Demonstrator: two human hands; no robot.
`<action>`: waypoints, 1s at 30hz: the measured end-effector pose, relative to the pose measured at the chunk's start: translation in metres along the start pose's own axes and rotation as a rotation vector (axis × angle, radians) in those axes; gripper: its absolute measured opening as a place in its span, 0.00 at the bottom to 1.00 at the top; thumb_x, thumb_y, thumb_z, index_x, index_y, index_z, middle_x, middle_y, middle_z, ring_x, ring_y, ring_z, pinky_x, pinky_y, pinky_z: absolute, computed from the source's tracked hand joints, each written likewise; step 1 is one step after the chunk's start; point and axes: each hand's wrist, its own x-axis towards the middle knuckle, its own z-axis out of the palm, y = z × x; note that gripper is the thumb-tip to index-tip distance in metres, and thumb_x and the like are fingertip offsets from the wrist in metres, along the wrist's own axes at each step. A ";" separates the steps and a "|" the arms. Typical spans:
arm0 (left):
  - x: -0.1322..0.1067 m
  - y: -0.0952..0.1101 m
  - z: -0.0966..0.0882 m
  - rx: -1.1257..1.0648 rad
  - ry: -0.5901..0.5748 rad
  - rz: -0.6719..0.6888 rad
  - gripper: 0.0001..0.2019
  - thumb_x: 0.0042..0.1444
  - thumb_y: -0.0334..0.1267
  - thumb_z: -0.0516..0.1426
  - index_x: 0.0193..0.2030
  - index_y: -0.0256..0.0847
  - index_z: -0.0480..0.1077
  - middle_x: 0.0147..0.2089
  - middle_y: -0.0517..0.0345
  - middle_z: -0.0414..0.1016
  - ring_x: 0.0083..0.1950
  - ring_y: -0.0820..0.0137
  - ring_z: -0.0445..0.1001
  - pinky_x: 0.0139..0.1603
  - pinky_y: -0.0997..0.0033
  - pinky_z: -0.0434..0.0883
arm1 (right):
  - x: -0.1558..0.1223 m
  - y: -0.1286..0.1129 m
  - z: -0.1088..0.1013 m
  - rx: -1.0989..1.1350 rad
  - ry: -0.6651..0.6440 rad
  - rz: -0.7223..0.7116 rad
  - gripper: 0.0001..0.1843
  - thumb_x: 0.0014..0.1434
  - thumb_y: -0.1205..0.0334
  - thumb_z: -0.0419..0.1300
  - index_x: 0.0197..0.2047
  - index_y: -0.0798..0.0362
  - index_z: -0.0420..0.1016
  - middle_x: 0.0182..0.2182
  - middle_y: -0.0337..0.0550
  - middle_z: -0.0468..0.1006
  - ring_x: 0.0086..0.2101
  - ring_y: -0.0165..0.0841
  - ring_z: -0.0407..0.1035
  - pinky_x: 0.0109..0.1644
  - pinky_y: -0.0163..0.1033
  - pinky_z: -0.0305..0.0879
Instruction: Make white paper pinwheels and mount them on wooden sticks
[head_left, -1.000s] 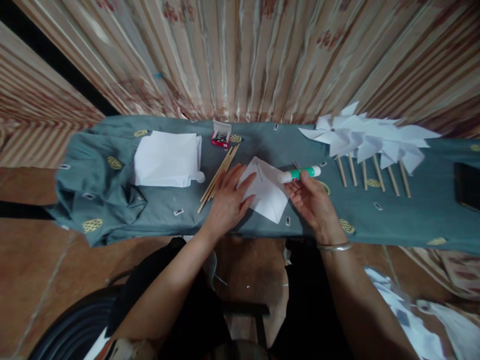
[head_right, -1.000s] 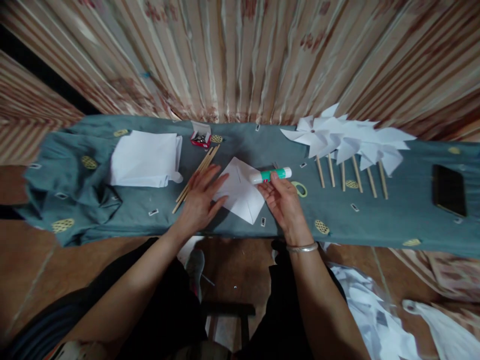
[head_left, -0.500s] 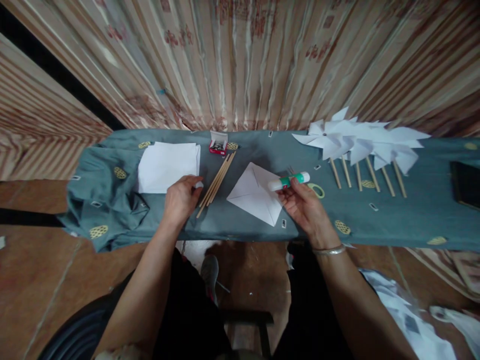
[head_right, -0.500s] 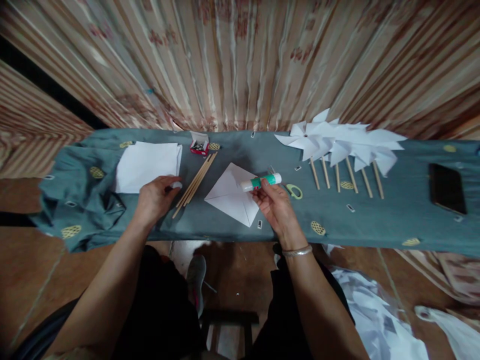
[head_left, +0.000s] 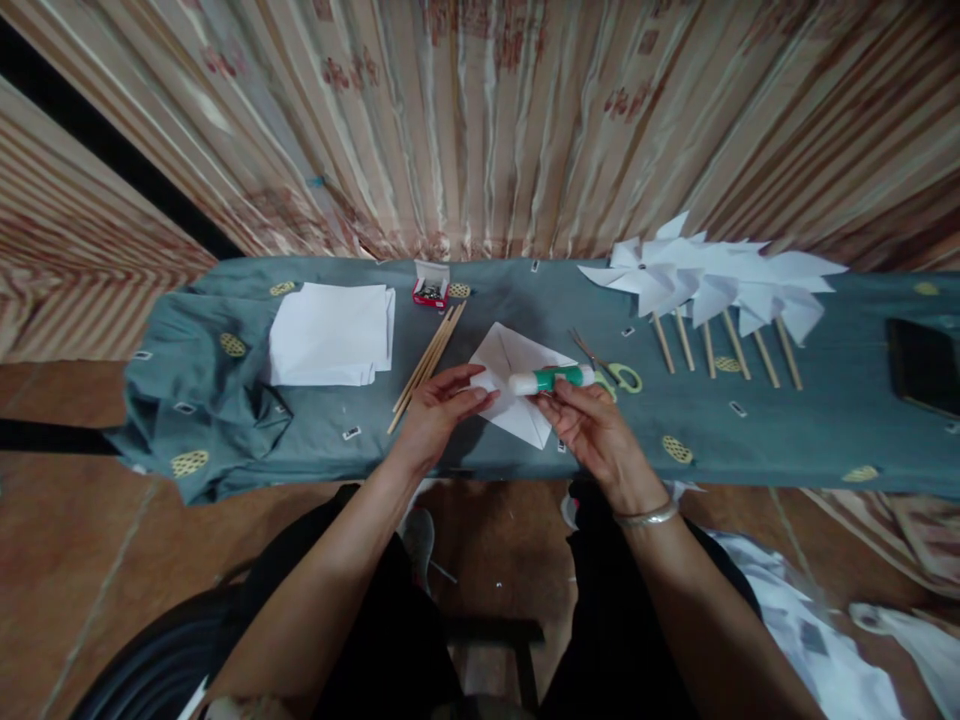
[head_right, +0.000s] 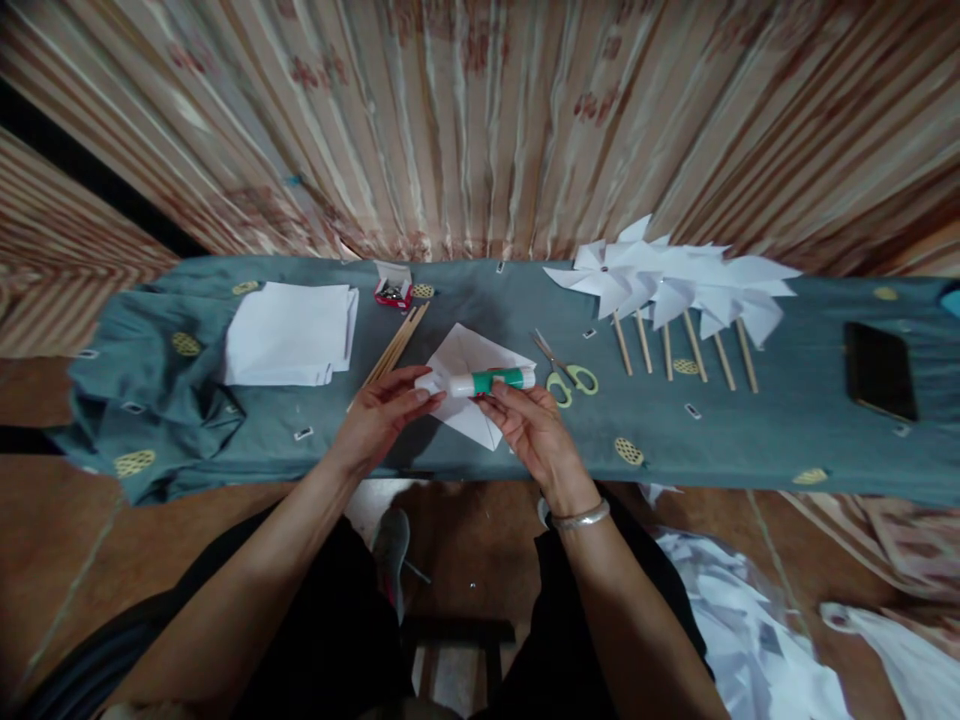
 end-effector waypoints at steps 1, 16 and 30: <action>0.000 -0.001 0.001 -0.005 -0.009 -0.007 0.19 0.36 0.37 0.73 0.38 0.38 0.79 0.37 0.57 0.81 0.38 0.68 0.80 0.53 0.57 0.76 | 0.000 0.000 0.000 0.002 0.004 0.001 0.13 0.41 0.61 0.77 0.30 0.51 0.79 0.28 0.35 0.84 0.30 0.28 0.79 0.42 0.30 0.79; 0.000 -0.002 0.001 0.016 -0.060 -0.006 0.17 0.38 0.37 0.72 0.38 0.40 0.80 0.35 0.59 0.78 0.37 0.72 0.77 0.51 0.61 0.77 | 0.001 0.000 0.004 -0.046 0.053 -0.014 0.15 0.39 0.64 0.77 0.29 0.50 0.78 0.28 0.34 0.83 0.30 0.30 0.79 0.38 0.33 0.80; -0.001 -0.002 0.000 0.104 -0.051 0.027 0.17 0.38 0.38 0.72 0.38 0.40 0.80 0.35 0.59 0.79 0.37 0.71 0.77 0.48 0.64 0.76 | 0.000 0.002 0.012 -0.130 0.076 0.002 0.19 0.32 0.60 0.79 0.29 0.51 0.80 0.25 0.33 0.82 0.27 0.26 0.77 0.32 0.28 0.77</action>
